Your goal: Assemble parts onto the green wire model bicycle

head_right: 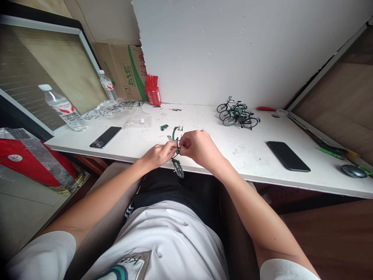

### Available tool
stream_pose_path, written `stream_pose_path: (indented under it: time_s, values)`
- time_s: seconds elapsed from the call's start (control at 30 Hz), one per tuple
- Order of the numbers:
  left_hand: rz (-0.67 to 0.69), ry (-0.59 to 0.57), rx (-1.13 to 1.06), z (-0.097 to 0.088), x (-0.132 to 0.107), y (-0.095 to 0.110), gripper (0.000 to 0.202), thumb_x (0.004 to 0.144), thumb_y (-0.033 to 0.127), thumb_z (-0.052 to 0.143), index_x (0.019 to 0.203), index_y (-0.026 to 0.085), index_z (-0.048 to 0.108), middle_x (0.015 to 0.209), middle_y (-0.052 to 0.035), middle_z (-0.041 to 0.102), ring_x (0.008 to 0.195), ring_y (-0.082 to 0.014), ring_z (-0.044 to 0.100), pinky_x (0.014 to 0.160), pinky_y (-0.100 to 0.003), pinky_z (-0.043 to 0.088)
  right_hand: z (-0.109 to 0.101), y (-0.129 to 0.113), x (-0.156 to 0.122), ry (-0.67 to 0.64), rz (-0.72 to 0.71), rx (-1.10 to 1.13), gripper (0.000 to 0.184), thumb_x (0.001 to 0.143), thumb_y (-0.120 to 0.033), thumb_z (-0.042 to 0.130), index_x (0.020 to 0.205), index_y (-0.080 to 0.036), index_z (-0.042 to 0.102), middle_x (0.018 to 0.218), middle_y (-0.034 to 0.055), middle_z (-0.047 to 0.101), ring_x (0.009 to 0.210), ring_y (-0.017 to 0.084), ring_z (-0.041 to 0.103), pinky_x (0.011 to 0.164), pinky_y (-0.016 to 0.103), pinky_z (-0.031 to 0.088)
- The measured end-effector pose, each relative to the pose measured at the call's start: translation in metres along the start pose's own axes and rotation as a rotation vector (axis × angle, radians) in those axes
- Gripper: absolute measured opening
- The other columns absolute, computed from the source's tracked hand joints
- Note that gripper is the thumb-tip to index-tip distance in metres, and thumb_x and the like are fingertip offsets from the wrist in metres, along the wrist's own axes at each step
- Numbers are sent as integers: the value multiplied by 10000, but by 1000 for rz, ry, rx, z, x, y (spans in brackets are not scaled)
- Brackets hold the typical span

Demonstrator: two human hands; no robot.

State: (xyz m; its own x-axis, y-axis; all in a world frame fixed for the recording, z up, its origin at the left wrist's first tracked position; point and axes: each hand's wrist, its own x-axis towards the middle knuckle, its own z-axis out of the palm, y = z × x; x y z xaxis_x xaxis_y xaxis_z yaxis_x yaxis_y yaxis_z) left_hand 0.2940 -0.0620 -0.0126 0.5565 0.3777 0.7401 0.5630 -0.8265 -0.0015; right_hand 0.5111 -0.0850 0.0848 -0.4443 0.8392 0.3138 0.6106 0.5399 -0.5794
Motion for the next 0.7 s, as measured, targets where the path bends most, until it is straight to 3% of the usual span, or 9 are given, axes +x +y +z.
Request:
stream_pose_path:
  time_s: [0.27, 0.47, 0.7]
  values:
    - [33, 44, 29, -6, 4, -2, 172, 1127, 214, 443, 1210, 163, 585, 807, -28, 763, 653, -157, 754, 554, -227, 547, 3, -1, 1, 67, -14, 27, 74, 896, -182, 675, 939, -196, 734, 762, 38, 807, 725, 229, 798, 722, 296, 584]
    - [-77, 43, -99, -7, 5, -3, 181, 1129, 277, 477, 1205, 173, 603, 953, -71, 804, 775, -174, 797, 648, -239, 576, 3, 4, 3, 60, -54, 26, 98, 986, -244, 635, 1027, -202, 713, 783, 41, 803, 709, 205, 787, 710, 279, 571]
    - [-204, -5, -135, -6, 4, -7, 178, 1128, 310, 468, 1192, 194, 586, 854, -39, 767, 681, -172, 760, 621, -242, 535, 4, 10, 5, 30, -13, 88, 264, 1009, -336, 654, 1245, -219, 635, 756, 18, 781, 632, 183, 745, 668, 275, 546]
